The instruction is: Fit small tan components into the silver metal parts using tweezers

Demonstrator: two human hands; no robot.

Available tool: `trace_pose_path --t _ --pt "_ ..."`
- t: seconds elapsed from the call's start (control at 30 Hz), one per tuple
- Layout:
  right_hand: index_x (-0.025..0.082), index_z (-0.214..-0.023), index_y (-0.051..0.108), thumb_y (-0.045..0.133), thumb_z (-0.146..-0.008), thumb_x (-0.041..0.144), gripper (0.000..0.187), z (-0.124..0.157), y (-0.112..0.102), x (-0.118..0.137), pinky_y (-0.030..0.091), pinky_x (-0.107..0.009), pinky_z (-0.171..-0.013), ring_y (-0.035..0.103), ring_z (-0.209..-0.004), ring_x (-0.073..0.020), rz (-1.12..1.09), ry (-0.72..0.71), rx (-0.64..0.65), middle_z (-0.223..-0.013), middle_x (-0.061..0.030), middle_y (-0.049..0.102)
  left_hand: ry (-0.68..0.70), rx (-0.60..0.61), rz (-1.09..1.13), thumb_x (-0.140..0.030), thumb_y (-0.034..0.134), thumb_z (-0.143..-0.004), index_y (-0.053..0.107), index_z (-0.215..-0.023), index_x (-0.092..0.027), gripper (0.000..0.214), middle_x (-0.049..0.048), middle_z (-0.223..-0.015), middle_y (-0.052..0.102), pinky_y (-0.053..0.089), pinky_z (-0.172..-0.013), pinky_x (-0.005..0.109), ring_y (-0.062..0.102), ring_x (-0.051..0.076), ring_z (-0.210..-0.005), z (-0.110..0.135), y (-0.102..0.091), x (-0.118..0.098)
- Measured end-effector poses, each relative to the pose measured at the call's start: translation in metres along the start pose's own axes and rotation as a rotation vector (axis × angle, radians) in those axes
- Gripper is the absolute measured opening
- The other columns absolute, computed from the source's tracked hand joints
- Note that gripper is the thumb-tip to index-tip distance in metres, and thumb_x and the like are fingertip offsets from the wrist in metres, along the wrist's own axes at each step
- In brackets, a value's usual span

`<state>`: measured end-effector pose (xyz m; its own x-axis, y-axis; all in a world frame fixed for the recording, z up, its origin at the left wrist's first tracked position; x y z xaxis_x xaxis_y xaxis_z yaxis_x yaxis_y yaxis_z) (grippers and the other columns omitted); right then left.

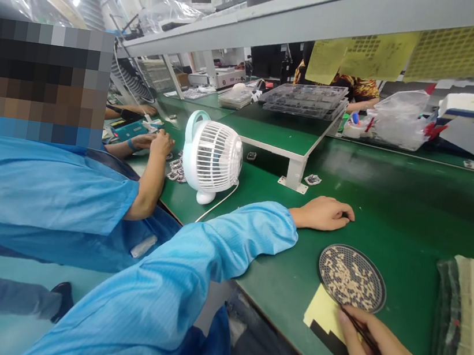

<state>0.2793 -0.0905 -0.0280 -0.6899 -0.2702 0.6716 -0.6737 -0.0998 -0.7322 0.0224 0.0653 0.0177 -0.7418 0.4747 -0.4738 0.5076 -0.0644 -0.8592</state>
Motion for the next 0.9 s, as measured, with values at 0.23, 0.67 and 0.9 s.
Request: trace_pose_path --t 0.23,0.67,0.9 --pt "0.032 -0.111 0.079 0.065 -0.08 0.079 0.058 0.0003 0.0029 -0.0051 0.059 -0.025 -0.051 0.062 -0.045 -0.0134 0.018 0.127 0.176 -0.083 0.0023 0.08 -0.02 0.024 -0.006 -0.027 0.048 -0.102 0.07 -0.124 -0.018 0.032 0.0045 -0.102 0.077 0.049 -0.08 0.033 0.071 0.024 -0.104 0.0022 -0.004 -0.004" --pt "0.03 -0.106 0.081 0.067 -0.079 0.078 0.056 -0.0022 0.0015 -0.0043 0.057 -0.023 -0.045 0.064 -0.045 -0.0149 0.002 0.077 0.168 -0.082 -0.0008 0.081 0.001 -0.012 -0.008 -0.027 0.05 -0.1 0.072 -0.122 -0.018 0.032 0.0041 -0.105 0.078 0.046 -0.074 0.034 0.07 0.023 -0.1 -0.0008 0.0011 0.0019" --pt "0.03 -0.104 0.081 0.067 -0.079 0.077 0.056 0.0002 0.002 -0.0002 0.059 -0.024 -0.048 0.062 -0.044 -0.0128 0.011 0.033 0.137 -0.089 -0.0004 0.081 -0.008 -0.019 -0.019 -0.027 0.05 -0.101 0.071 -0.12 -0.021 0.029 0.0012 -0.099 0.077 0.044 -0.075 0.033 0.07 0.021 -0.097 -0.0014 0.0032 0.004"
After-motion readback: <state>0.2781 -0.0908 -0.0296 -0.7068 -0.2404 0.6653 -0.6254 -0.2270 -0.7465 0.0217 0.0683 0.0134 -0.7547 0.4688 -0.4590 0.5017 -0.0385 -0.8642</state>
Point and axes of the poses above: each hand's wrist, its own z-axis away from the middle knuckle, its own y-axis out of the palm, x = y × z, the point moved 4 cm from there along -z, towards the middle knuckle
